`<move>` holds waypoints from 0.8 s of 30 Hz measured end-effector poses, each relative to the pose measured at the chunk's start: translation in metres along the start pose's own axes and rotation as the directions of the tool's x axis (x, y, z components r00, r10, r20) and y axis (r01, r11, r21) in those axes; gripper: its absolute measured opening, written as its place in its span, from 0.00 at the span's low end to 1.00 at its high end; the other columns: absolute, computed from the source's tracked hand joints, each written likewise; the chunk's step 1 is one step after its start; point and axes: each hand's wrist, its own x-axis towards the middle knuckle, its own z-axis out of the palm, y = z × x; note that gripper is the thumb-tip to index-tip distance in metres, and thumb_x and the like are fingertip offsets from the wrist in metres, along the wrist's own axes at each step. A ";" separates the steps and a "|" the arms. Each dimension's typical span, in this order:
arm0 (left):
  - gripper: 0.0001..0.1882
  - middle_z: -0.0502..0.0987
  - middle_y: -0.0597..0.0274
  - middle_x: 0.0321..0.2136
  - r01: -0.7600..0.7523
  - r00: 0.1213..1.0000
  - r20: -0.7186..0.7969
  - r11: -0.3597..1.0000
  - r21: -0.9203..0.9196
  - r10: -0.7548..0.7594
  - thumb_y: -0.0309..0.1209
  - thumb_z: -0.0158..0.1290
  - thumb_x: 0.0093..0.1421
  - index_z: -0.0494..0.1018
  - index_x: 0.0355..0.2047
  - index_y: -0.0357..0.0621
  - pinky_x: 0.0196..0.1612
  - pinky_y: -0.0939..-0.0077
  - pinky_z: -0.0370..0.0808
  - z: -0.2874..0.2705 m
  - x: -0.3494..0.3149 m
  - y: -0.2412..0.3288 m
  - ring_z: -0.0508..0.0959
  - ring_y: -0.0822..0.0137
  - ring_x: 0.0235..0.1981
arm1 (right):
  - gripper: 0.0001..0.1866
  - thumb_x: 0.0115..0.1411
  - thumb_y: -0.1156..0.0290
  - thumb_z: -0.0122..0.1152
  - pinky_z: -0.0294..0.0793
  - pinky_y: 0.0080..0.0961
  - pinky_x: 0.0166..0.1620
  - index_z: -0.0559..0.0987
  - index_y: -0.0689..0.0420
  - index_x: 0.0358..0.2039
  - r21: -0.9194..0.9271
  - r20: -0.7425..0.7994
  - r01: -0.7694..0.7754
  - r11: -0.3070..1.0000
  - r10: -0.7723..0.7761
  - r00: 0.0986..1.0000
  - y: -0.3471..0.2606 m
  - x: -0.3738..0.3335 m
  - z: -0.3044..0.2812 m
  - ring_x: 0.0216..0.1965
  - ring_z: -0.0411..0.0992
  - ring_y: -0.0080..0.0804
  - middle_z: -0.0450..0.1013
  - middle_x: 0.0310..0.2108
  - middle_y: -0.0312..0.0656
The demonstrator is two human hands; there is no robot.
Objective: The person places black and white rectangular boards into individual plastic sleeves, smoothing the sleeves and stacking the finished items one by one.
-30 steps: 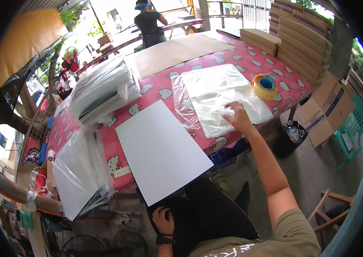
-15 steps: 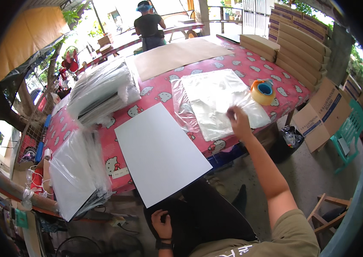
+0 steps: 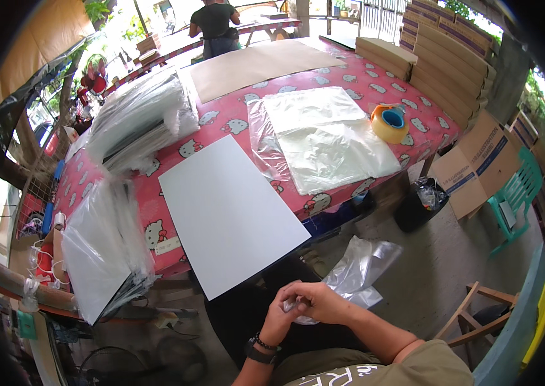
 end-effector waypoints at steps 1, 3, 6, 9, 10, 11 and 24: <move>0.22 0.71 0.65 0.35 0.061 0.998 -0.013 0.996 -0.062 -0.062 0.33 0.54 0.52 0.64 0.45 0.37 0.36 0.87 0.66 -0.006 0.000 -0.004 0.69 0.78 0.33 | 0.15 0.44 0.82 0.58 0.67 0.22 0.31 0.72 0.58 0.35 -0.043 -0.012 -0.011 0.999 0.010 1.000 -0.001 0.002 -0.002 0.28 0.67 0.26 0.69 0.27 0.38; 0.14 0.73 0.68 0.28 0.093 0.994 -0.047 0.993 -0.071 -0.096 0.32 0.53 0.53 0.68 0.38 0.37 0.32 0.87 0.66 -0.018 -0.006 -0.008 0.69 0.81 0.28 | 0.16 0.43 0.82 0.59 0.66 0.17 0.28 0.72 0.57 0.36 -0.128 -0.036 -0.033 0.991 0.029 0.999 -0.004 0.005 -0.007 0.25 0.65 0.20 0.69 0.26 0.34; 0.09 0.73 0.67 0.29 0.084 0.988 -0.132 0.996 0.003 -0.083 0.31 0.52 0.54 0.70 0.33 0.39 0.31 0.85 0.67 -0.020 -0.007 -0.003 0.71 0.78 0.28 | 0.13 0.45 0.80 0.59 0.66 0.19 0.28 0.72 0.59 0.34 -0.020 -0.085 -0.193 0.981 0.190 0.978 -0.005 0.006 -0.011 0.26 0.66 0.23 0.68 0.24 0.36; 0.07 0.74 0.66 0.29 -0.096 0.965 -0.250 0.993 -0.063 0.078 0.27 0.52 0.53 0.70 0.33 0.39 0.32 0.85 0.68 -0.010 -0.004 0.002 0.72 0.78 0.29 | 0.12 0.49 0.73 0.60 0.65 0.16 0.29 0.73 0.59 0.35 0.099 -0.142 -0.298 0.950 0.309 0.940 0.004 0.006 -0.013 0.27 0.65 0.17 0.70 0.27 0.34; 0.06 0.73 0.67 0.28 -0.120 0.960 -0.256 0.993 -0.016 0.112 0.24 0.51 0.53 0.70 0.33 0.39 0.33 0.86 0.68 -0.007 -0.003 0.003 0.71 0.79 0.29 | 0.12 0.50 0.72 0.60 0.65 0.15 0.29 0.73 0.59 0.35 0.116 -0.138 -0.283 0.952 0.298 0.945 0.014 0.006 -0.014 0.26 0.64 0.17 0.70 0.29 0.33; 0.07 0.73 0.67 0.28 -0.135 0.956 -0.257 0.990 0.046 0.143 0.24 0.51 0.53 0.70 0.33 0.39 0.33 0.86 0.68 -0.005 -0.003 0.004 0.71 0.79 0.29 | 0.12 0.51 0.71 0.60 0.65 0.14 0.30 0.73 0.59 0.36 0.135 -0.136 -0.266 0.954 0.284 0.949 0.024 0.006 -0.015 0.25 0.64 0.16 0.70 0.30 0.33; 0.07 0.72 0.70 0.22 -0.130 0.904 -0.401 0.989 0.074 0.149 0.28 0.52 0.54 0.72 0.31 0.36 0.24 0.88 0.64 0.001 0.002 -0.003 0.67 0.82 0.21 | 0.06 0.50 0.73 0.59 0.61 0.13 0.24 0.74 0.62 0.25 0.055 -0.187 -0.164 0.985 0.171 0.967 0.021 0.006 -0.012 0.21 0.61 0.12 0.67 0.18 0.30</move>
